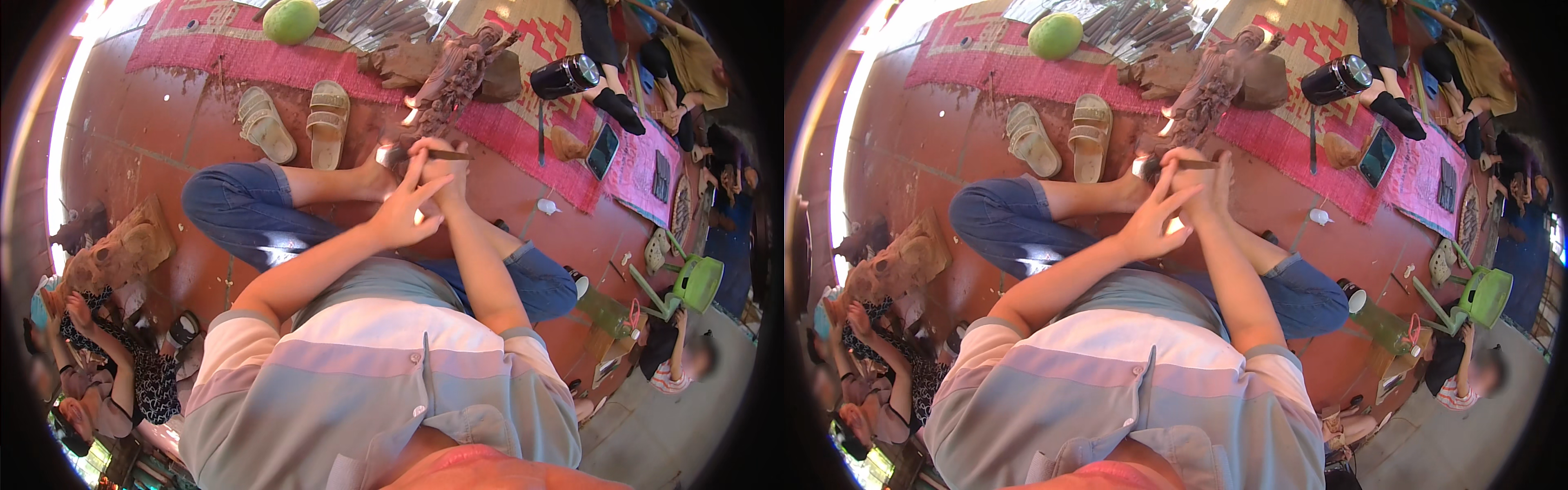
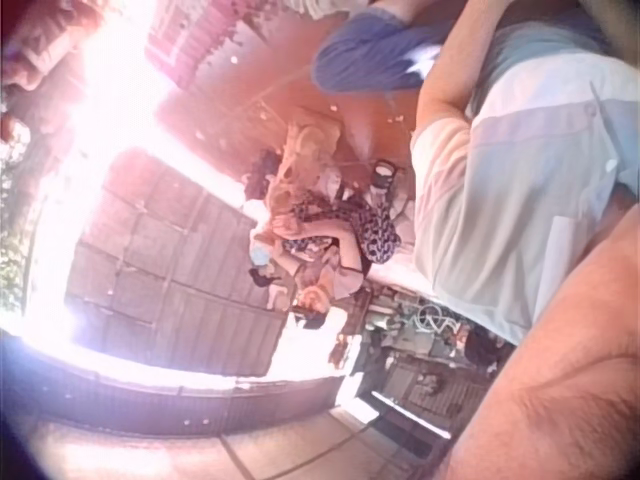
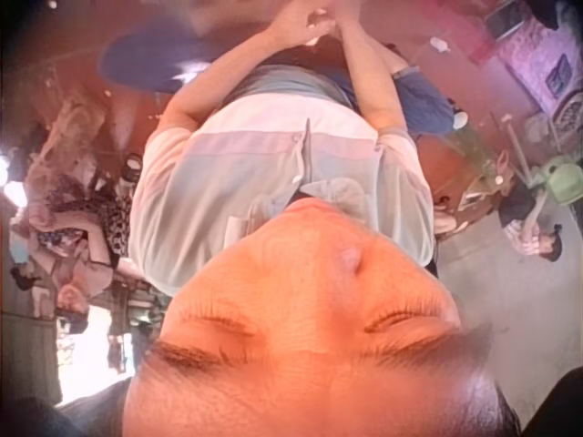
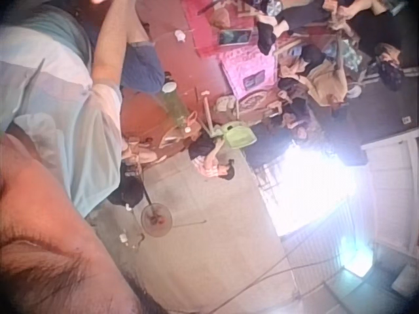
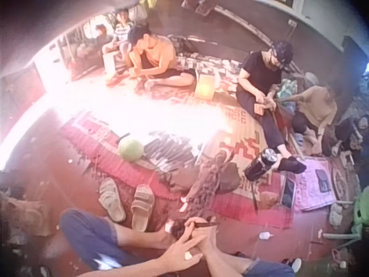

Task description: The person sits cross-legged on the floor and carves a long, dark piece of wood using a small knife. They hold the wood with their left hand and use the knife in their right hand to scrape and shape the surface. The person occasionally rotates the wood to access different sides.

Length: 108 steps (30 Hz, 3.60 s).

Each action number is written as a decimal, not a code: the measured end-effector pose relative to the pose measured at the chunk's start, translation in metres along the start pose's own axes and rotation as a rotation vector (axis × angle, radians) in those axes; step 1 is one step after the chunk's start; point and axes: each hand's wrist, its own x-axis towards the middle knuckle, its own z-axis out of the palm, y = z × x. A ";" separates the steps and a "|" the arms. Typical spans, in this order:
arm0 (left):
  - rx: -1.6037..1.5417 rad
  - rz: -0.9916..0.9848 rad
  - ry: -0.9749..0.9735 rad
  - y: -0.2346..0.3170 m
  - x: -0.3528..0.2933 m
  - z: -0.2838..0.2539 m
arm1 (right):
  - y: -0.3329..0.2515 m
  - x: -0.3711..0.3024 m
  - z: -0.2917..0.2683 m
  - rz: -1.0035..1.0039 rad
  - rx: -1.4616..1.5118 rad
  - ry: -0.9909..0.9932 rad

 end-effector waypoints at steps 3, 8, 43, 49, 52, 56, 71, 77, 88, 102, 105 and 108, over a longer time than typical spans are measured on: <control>-0.111 -0.145 -0.062 0.004 0.006 -0.005 | -0.003 0.003 0.001 -0.098 -0.456 0.139; -0.014 -0.048 0.077 0.004 -0.019 0.003 | 0.061 0.013 0.005 0.002 0.489 0.000; -0.091 -0.176 0.212 0.005 0.011 0.010 | -0.049 -0.007 0.010 -0.017 -0.819 0.194; -0.050 -0.149 0.199 0.004 -0.007 0.014 | -0.028 -0.005 0.012 0.042 -0.331 0.009; -0.077 -0.158 0.090 0.001 0.008 0.014 | -0.039 -0.013 0.000 -0.090 -0.535 0.107; 0.056 -0.087 0.061 -0.001 -0.007 0.023 | 0.013 -0.001 -0.004 -0.354 -0.640 0.040; 0.028 -0.156 -0.102 0.006 0.010 0.025 | 0.026 -0.002 -0.016 -0.296 -0.708 0.121; 0.165 -0.062 -0.045 0.006 -0.005 0.022 | 0.032 -0.001 -0.012 -0.103 0.345 -0.093; 0.105 -0.083 -0.113 0.006 -0.004 0.023 | 0.033 -0.004 -0.015 0.010 0.196 -0.094; 0.052 -0.075 -0.148 0.007 -0.001 0.020 | 0.025 -0.012 -0.015 -0.343 -0.863 0.222; 0.142 -0.009 -0.112 0.000 -0.014 0.020 | 0.026 -0.016 -0.005 -0.299 -0.807 0.264; 0.051 -0.042 -0.162 -0.002 -0.005 0.024 | 0.032 -0.006 -0.019 -0.247 -0.731 0.178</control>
